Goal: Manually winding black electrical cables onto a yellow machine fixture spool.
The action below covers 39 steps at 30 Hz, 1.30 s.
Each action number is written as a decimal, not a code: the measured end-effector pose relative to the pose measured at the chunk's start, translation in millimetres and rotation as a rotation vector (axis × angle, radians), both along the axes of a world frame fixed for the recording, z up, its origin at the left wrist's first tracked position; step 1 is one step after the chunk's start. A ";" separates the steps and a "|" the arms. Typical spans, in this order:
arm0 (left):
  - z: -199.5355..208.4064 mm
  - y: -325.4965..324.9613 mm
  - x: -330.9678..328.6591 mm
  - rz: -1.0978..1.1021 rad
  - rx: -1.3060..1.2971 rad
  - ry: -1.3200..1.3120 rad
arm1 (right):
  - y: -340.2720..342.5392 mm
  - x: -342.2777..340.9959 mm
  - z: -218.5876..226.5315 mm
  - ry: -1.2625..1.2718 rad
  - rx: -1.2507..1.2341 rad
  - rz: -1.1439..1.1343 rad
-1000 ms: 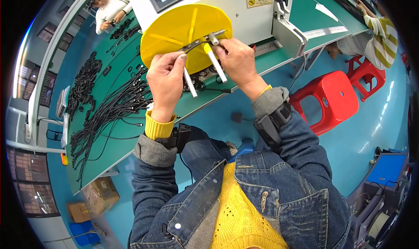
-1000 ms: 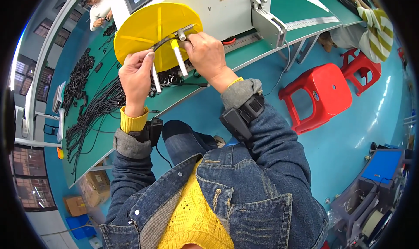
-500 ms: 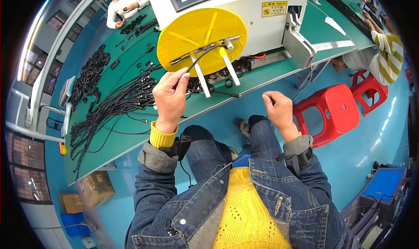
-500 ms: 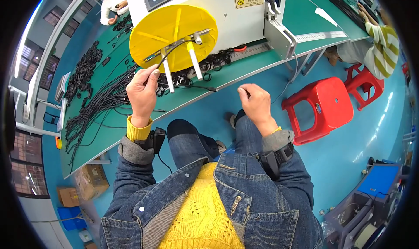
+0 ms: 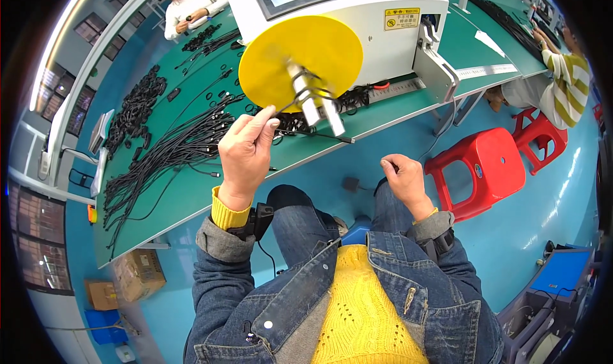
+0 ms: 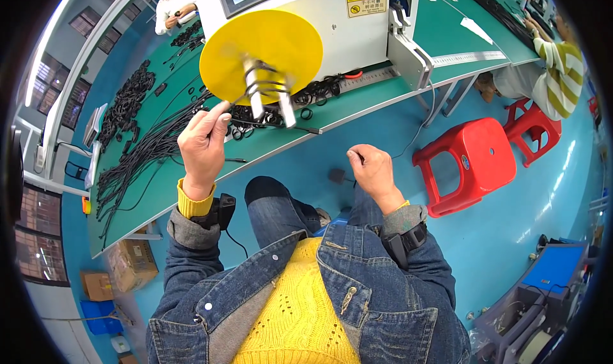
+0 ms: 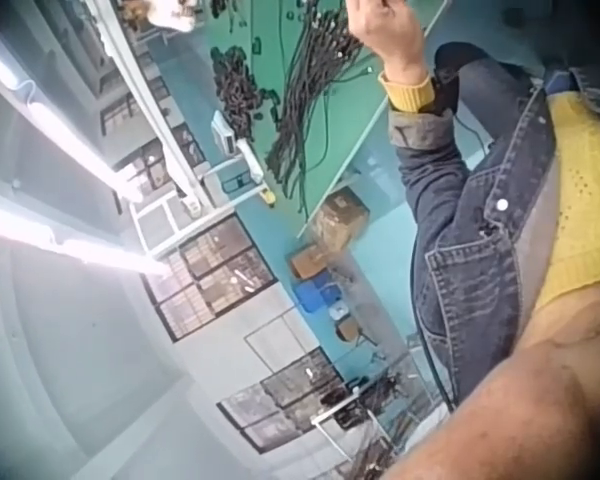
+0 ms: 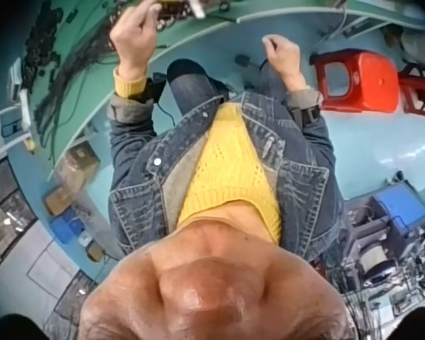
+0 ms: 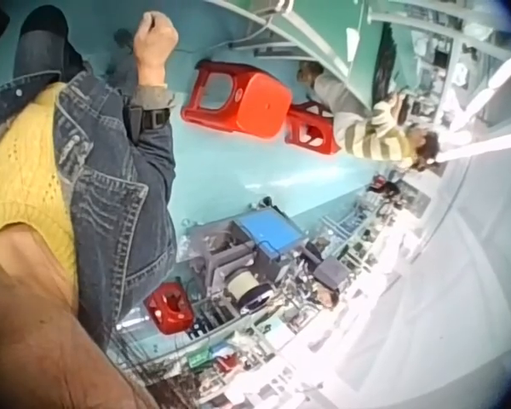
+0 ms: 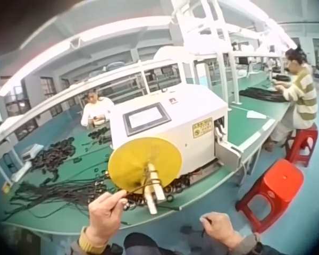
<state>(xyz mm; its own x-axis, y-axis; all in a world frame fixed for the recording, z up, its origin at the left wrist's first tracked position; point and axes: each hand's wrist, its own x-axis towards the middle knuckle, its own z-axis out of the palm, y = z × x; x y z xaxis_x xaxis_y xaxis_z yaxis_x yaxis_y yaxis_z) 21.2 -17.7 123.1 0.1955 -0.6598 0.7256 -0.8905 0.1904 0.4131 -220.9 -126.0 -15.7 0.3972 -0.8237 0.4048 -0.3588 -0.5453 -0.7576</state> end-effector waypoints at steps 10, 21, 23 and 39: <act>-25.2 -4.5 -12.4 -0.097 0.005 0.196 | -1.5 0.1 -8.0 0.039 0.011 0.025; 16.4 -31.5 -52.8 0.066 0.119 -0.385 | -7.7 34.4 61.2 -0.240 -0.173 0.116; 24.5 -32.2 -53.3 0.077 0.161 -0.384 | -4.8 44.3 80.7 -0.278 -0.048 0.179; 11.6 -35.0 -22.1 -0.107 0.379 -0.252 | -46.7 92.8 90.5 -0.315 -0.201 0.354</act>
